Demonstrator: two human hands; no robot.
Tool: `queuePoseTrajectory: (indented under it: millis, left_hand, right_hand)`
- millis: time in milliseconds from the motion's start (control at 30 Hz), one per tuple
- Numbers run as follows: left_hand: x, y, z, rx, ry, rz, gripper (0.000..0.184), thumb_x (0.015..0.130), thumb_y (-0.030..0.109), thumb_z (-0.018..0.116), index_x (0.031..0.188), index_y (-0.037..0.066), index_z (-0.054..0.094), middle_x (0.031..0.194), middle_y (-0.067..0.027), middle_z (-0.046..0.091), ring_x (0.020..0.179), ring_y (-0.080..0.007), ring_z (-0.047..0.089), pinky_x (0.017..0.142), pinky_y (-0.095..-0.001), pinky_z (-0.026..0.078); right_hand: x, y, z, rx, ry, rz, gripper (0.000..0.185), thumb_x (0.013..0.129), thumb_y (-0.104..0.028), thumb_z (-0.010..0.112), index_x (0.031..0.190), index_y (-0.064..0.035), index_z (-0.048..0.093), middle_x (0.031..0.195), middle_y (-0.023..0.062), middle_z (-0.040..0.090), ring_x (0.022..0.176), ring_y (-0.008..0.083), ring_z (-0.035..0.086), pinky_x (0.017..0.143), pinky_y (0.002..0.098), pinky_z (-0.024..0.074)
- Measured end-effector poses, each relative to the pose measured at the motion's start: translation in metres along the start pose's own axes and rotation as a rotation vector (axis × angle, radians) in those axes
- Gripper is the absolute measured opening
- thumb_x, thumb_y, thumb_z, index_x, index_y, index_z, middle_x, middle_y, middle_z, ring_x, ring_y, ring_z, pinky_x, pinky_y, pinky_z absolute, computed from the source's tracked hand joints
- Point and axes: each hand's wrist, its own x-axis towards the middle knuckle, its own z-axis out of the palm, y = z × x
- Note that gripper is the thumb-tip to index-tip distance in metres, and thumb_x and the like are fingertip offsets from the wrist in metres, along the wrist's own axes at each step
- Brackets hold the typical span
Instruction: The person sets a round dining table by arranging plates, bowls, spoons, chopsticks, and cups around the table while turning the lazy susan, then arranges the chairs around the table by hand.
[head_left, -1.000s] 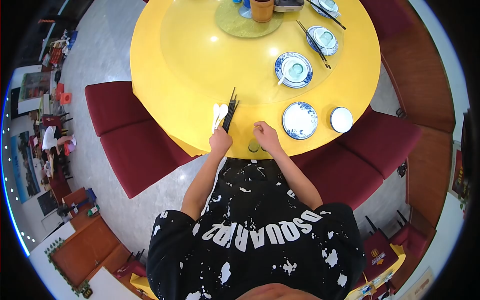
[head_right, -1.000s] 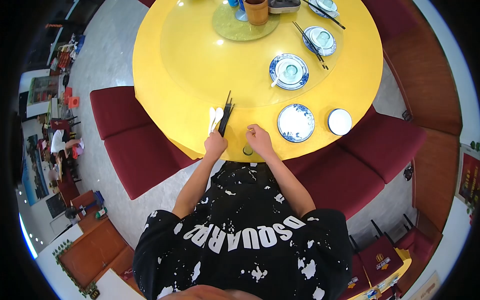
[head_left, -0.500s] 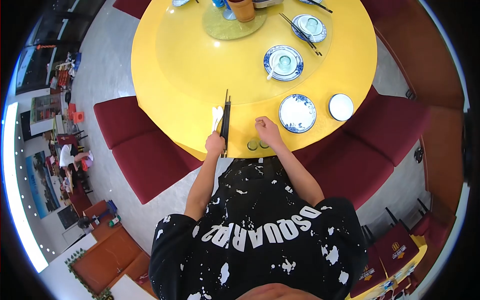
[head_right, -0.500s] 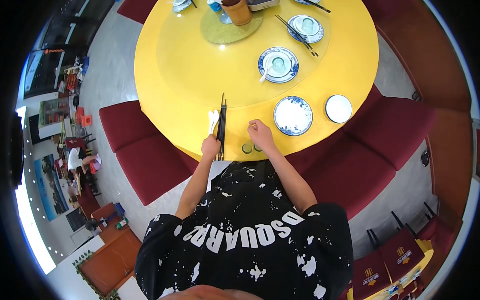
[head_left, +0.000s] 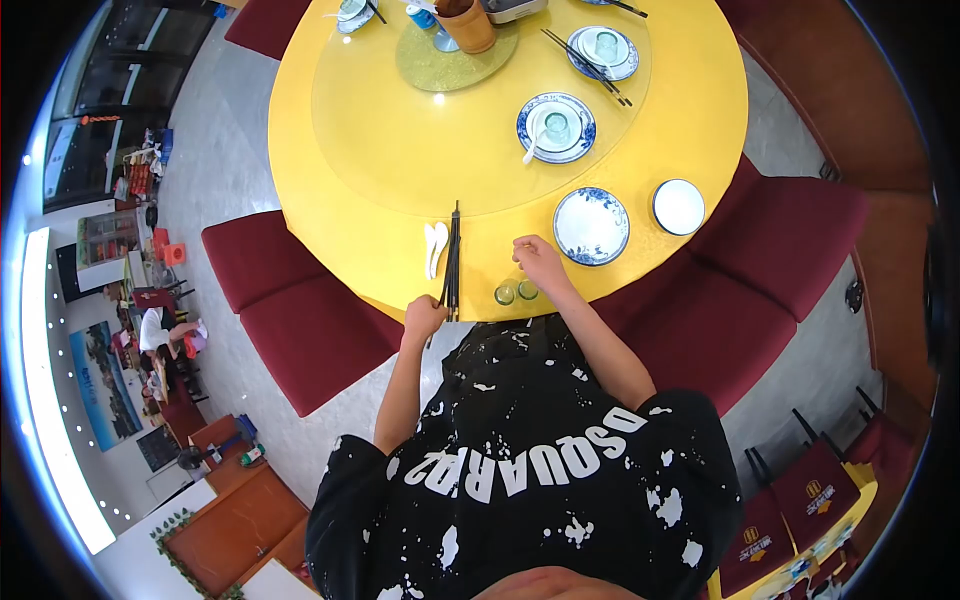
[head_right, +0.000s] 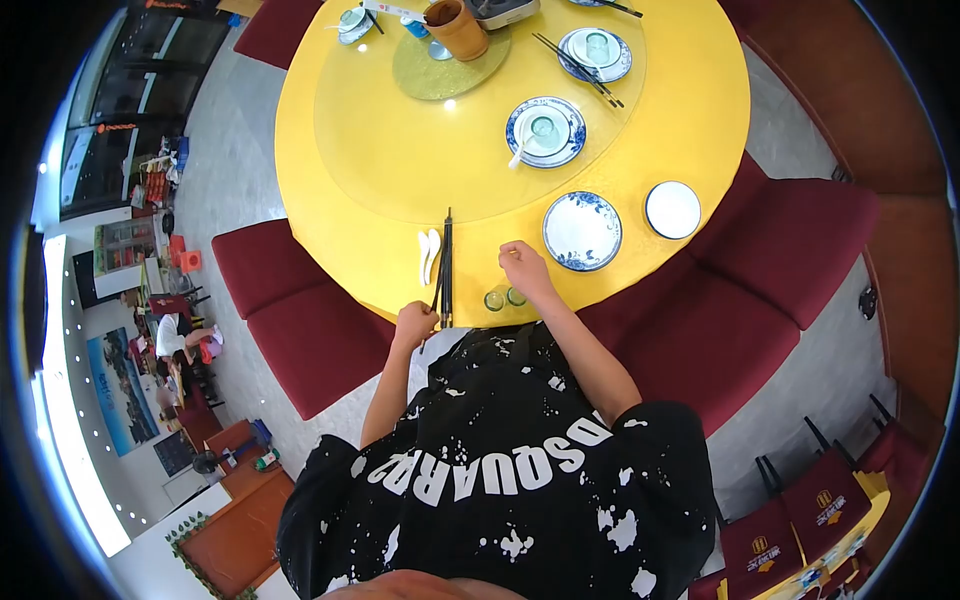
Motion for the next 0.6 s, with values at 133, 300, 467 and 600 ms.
queuePoseTrajectory:
  millis: [133, 300, 467, 600]
  left_hand:
    - [-0.048, -0.008, -0.025, -0.484, -0.245, -0.015, 0.018, 0.084, 0.016, 0.063, 0.078, -0.001, 0.065, 0.07, -0.0077, 0.068, 0.067, -0.0148, 0.065, 0.066, -0.0301, 0.052]
    - [-0.103, 0.018, -0.055, -1.01, -0.318, -0.003, 0.013, 0.093, 0.01, 0.059, 0.095, -0.002, 0.063, 0.085, -0.0064, 0.068, 0.078, -0.0141, 0.066, 0.077, -0.0277, 0.053]
    - [-0.095, 0.08, -0.057, -1.28, -0.35, 0.124, 0.023, 0.099, 0.011, 0.054, 0.115, -0.006, 0.057, 0.1, -0.0112, 0.068, 0.084, -0.0202, 0.068, 0.083, -0.0342, 0.056]
    - [-0.075, 0.104, -0.051, -1.441, -0.433, 0.149, 0.03, 0.1, 0.013, 0.054, 0.124, -0.006, 0.056, 0.106, -0.0138, 0.068, 0.087, -0.0231, 0.07, 0.081, -0.0348, 0.057]
  right_hand:
    - [-0.007, -0.008, 0.026, 0.104, -0.15, 0.072, 0.035, 0.085, -0.028, 0.062, 0.108, -0.0011, 0.067, 0.086, 0.0112, 0.07, 0.077, 0.0212, 0.066, 0.071, 0.0324, 0.0514]
    - [-0.036, -0.047, 0.045, -0.174, -0.691, 0.046, 0.042, 0.092, -0.036, 0.064, 0.113, 0.0003, 0.064, 0.097, 0.0084, 0.068, 0.069, 0.0155, 0.063, 0.065, 0.0292, 0.0523]
    - [-0.065, -0.091, 0.047, 0.05, -0.57, -0.062, 0.036, 0.099, -0.033, 0.057, 0.112, -0.0007, 0.064, 0.087, 0.0046, 0.067, 0.071, 0.0126, 0.061, 0.065, 0.0269, 0.0499]
    - [-0.057, -0.095, 0.033, -0.002, -0.367, -0.198, 0.034, 0.098, -0.033, 0.058, 0.095, 0.0004, 0.065, 0.073, 0.0055, 0.063, 0.062, 0.0125, 0.056, 0.06, 0.0282, 0.0456]
